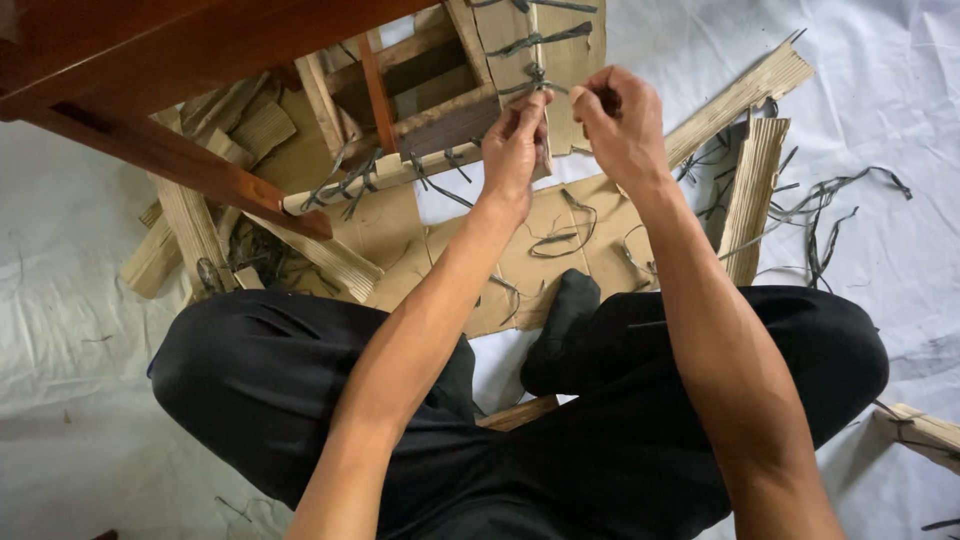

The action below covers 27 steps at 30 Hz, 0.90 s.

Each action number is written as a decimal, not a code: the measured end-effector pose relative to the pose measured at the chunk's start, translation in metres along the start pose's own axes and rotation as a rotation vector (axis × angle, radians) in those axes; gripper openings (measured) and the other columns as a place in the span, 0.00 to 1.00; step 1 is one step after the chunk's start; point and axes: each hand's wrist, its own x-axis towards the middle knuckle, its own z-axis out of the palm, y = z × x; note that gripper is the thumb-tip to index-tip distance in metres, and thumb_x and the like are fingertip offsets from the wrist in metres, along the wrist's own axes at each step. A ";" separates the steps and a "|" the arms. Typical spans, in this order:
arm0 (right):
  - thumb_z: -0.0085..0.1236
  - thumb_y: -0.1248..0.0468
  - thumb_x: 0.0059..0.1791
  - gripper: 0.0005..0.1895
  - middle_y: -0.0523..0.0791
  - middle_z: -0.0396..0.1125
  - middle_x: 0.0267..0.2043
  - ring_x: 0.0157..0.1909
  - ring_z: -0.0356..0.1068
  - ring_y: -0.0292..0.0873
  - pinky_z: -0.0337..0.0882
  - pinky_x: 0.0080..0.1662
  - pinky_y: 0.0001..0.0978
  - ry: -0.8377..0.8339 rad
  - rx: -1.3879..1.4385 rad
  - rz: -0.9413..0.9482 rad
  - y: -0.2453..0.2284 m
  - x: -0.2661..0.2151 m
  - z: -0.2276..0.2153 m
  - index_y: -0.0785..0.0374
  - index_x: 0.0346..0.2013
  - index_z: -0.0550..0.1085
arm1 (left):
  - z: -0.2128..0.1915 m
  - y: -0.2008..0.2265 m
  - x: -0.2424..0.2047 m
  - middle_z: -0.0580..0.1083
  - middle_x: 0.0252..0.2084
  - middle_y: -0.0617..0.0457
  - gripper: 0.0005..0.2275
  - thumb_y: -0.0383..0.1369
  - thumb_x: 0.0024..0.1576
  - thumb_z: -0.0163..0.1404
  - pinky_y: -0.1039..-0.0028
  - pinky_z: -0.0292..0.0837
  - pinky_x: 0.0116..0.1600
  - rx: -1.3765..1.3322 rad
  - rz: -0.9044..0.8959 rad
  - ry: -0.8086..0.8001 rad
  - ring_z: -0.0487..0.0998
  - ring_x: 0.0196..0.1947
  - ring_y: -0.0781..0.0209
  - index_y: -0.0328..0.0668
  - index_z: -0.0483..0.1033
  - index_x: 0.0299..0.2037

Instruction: Wrapping wooden chair legs with cardboard strips and securing them with plastic ties.

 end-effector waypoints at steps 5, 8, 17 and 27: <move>0.58 0.63 0.55 0.11 0.41 0.70 0.29 0.28 0.66 0.30 0.65 0.30 0.24 -0.031 0.083 0.059 0.001 -0.001 0.001 0.70 0.37 0.73 | 0.009 0.014 -0.010 0.65 0.27 0.65 0.11 0.43 0.58 0.58 0.81 0.54 0.25 0.005 -0.099 0.048 0.60 0.21 0.75 0.46 0.81 0.42; 0.58 0.63 0.55 0.10 0.40 0.70 0.28 0.28 0.67 0.29 0.66 0.29 0.23 -0.030 0.042 0.049 -0.007 -0.002 0.000 0.70 0.37 0.74 | 0.013 0.010 -0.012 0.64 0.26 0.66 0.14 0.47 0.54 0.61 0.80 0.55 0.25 -0.073 -0.219 0.010 0.60 0.21 0.75 0.48 0.79 0.40; 0.59 0.65 0.54 0.09 0.40 0.71 0.27 0.28 0.66 0.29 0.65 0.29 0.24 0.009 -0.070 0.019 -0.003 -0.002 -0.001 0.70 0.36 0.75 | 0.037 0.002 -0.017 0.58 0.22 0.68 0.15 0.49 0.53 0.63 0.78 0.49 0.23 -0.178 -0.342 0.198 0.55 0.18 0.73 0.51 0.76 0.36; 0.63 0.63 0.55 0.11 0.44 0.72 0.29 0.30 0.68 0.32 0.67 0.32 0.27 0.015 -0.212 -0.075 -0.011 -0.006 0.001 0.70 0.37 0.76 | 0.034 -0.006 0.007 0.57 0.21 0.67 0.08 0.41 0.54 0.62 0.78 0.47 0.23 -0.214 -0.223 0.314 0.52 0.18 0.74 0.51 0.85 0.39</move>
